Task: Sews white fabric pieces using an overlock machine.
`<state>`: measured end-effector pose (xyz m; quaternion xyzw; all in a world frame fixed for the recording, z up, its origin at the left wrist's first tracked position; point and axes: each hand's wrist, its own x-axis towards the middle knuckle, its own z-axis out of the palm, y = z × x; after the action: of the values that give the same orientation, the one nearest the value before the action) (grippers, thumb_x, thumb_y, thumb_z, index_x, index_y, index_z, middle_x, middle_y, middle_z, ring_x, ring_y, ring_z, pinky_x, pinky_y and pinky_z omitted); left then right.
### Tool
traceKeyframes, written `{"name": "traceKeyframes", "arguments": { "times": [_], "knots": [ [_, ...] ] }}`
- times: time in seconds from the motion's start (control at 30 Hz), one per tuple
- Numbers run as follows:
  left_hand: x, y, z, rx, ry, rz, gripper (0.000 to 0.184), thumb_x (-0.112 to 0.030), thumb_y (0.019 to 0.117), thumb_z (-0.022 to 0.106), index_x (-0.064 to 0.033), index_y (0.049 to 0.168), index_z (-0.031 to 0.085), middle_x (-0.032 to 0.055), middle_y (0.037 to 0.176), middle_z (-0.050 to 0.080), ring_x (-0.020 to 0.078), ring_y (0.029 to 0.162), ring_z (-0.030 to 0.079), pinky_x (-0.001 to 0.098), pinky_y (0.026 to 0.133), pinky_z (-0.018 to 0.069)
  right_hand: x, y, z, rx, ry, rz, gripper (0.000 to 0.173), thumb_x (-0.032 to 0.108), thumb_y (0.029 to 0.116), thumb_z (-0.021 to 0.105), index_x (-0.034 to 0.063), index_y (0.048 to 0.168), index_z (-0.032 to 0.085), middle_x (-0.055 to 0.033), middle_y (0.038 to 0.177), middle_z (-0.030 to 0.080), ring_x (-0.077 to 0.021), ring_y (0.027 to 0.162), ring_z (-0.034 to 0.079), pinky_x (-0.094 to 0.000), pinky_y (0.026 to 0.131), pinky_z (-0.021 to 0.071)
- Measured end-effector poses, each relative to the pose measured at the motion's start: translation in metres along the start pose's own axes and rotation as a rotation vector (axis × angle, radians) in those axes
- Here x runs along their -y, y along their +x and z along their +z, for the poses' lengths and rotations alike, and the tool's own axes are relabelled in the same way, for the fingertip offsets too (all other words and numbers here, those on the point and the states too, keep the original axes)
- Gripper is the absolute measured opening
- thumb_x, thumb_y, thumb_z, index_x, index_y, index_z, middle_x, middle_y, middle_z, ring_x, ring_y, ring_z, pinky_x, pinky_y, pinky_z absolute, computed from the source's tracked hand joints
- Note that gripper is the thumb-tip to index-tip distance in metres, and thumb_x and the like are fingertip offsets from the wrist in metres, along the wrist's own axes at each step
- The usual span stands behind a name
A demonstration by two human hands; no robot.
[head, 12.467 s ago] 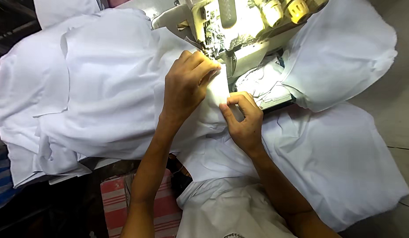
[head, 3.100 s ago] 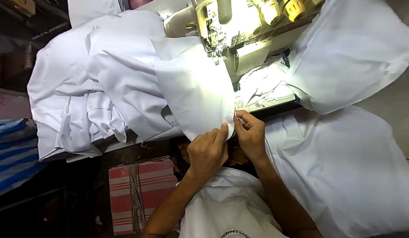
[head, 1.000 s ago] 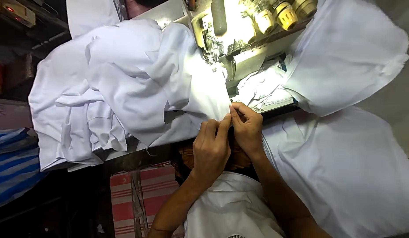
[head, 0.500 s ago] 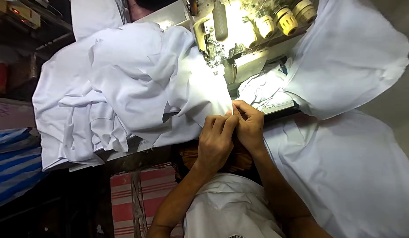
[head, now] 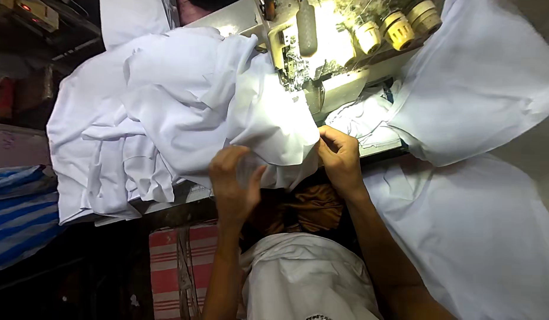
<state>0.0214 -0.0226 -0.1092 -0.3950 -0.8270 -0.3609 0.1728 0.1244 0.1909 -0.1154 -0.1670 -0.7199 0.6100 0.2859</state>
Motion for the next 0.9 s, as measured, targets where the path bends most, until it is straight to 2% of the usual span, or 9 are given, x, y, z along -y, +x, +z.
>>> {"name": "traceKeyframes", "arguments": {
  "times": [0.07, 0.2, 0.3, 0.4, 0.5, 0.63, 0.7, 0.8, 0.9],
  "knots": [
    [0.041, -0.011, -0.016, 0.091, 0.191, -0.072, 0.061, -0.041, 0.0948, 0.071, -0.0077, 0.142, 0.052, 0.0173, 0.137, 0.058, 0.0348, 0.128, 0.053, 0.055, 0.106, 0.0408, 0.0, 0.001, -0.001, 0.014, 0.021, -0.008, 0.015, 0.007, 0.1011, 0.056, 0.0037, 0.101, 0.071, -0.0012, 0.088, 0.07, -0.0046, 0.077, 0.066, -0.0212, 0.068, 0.0571],
    [0.085, -0.007, -0.048, 0.117, 0.348, 0.059, 0.017, -0.014, 0.1021, 0.059, -0.0058, 0.113, 0.069, 0.0148, 0.102, 0.07, 0.0337, 0.102, 0.063, 0.0535, 0.1, 0.0405, 0.001, 0.007, -0.006, 0.082, 0.069, -0.027, 0.013, 0.003, 0.0977, 0.058, 0.0025, 0.101, 0.07, -0.0024, 0.09, 0.071, -0.0062, 0.079, 0.069, -0.023, 0.071, 0.0597],
    [0.093, 0.027, -0.098, 0.08, 0.329, 0.062, 0.019, -0.009, 0.1024, 0.056, 0.0029, 0.113, 0.068, 0.0228, 0.108, 0.069, 0.0366, 0.104, 0.067, 0.0499, 0.094, 0.0523, 0.002, 0.01, -0.008, 0.123, 0.107, -0.009, 0.013, 0.004, 0.0942, 0.062, 0.0036, 0.105, 0.069, -0.0024, 0.092, 0.07, -0.0073, 0.079, 0.068, -0.0229, 0.07, 0.0595],
    [0.109, 0.09, -0.156, 0.051, 0.419, 0.06, 0.025, -0.015, 0.1053, 0.052, 0.0036, 0.119, 0.063, 0.0265, 0.112, 0.066, 0.0391, 0.106, 0.065, 0.0522, 0.094, 0.0508, 0.004, 0.012, -0.012, 0.187, 0.123, 0.023, 0.016, 0.008, 0.0907, 0.065, 0.0074, 0.107, 0.067, -0.0005, 0.089, 0.067, -0.0055, 0.073, 0.065, -0.0198, 0.062, 0.0557],
    [0.129, 0.161, -0.178, 0.09, 0.527, 0.001, 0.034, -0.023, 0.11, 0.044, 0.0052, 0.123, 0.057, 0.029, 0.113, 0.063, 0.0403, 0.102, 0.064, 0.0532, 0.09, 0.0513, 0.007, 0.015, -0.014, 0.246, 0.098, 0.053, 0.008, 0.014, 0.0915, 0.07, 0.01, 0.096, 0.065, 0.0014, 0.067, 0.058, -0.0049, 0.052, 0.053, -0.018, 0.045, 0.0438],
    [0.102, 0.208, -0.146, 0.182, 0.614, 0.0, 0.027, -0.012, 0.1031, 0.048, 0.0102, 0.112, 0.059, 0.0382, 0.106, 0.062, 0.0593, 0.1, 0.061, 0.0737, 0.083, 0.0429, 0.01, 0.008, -0.009, 0.255, 0.066, 0.069, 0.013, 0.016, 0.0966, 0.065, 0.0095, 0.085, 0.063, 0.0014, 0.056, 0.051, -0.0058, 0.043, 0.045, -0.0192, 0.04, 0.0369],
    [0.065, 0.193, -0.124, 0.256, 0.468, 0.115, 0.033, -0.011, 0.0981, 0.051, 0.0101, 0.122, 0.058, 0.0387, 0.122, 0.057, 0.0599, 0.117, 0.053, 0.0741, 0.097, 0.0377, 0.007, 0.005, -0.009, 0.249, 0.033, 0.048, 0.017, 0.018, 0.1009, 0.063, 0.0077, 0.088, 0.067, 0.0005, 0.065, 0.059, -0.0059, 0.053, 0.055, -0.0206, 0.047, 0.0458],
    [-0.001, 0.113, -0.064, 0.37, 0.204, 0.386, 0.05, -0.03, 0.0911, 0.06, -0.0017, 0.133, 0.057, 0.0221, 0.138, 0.057, 0.0403, 0.132, 0.049, 0.0562, 0.11, 0.0351, 0.003, -0.004, -0.012, 0.234, 0.036, 0.029, 0.021, 0.019, 0.1049, 0.058, 0.0056, 0.092, 0.068, 0.0001, 0.071, 0.062, -0.0053, 0.058, 0.057, -0.0203, 0.051, 0.0482],
    [-0.034, 0.046, 0.001, 0.307, 0.249, 0.572, 0.043, -0.03, 0.1012, 0.057, -0.008, 0.139, 0.059, 0.014, 0.137, 0.059, 0.0299, 0.125, 0.053, 0.0458, 0.107, 0.0353, 0.003, -0.009, -0.015, 0.239, 0.07, 0.019, 0.022, 0.018, 0.1058, 0.056, 0.0045, 0.095, 0.069, 0.0002, 0.074, 0.061, -0.0043, 0.058, 0.055, -0.018, 0.05, 0.0468]
  ]
}}
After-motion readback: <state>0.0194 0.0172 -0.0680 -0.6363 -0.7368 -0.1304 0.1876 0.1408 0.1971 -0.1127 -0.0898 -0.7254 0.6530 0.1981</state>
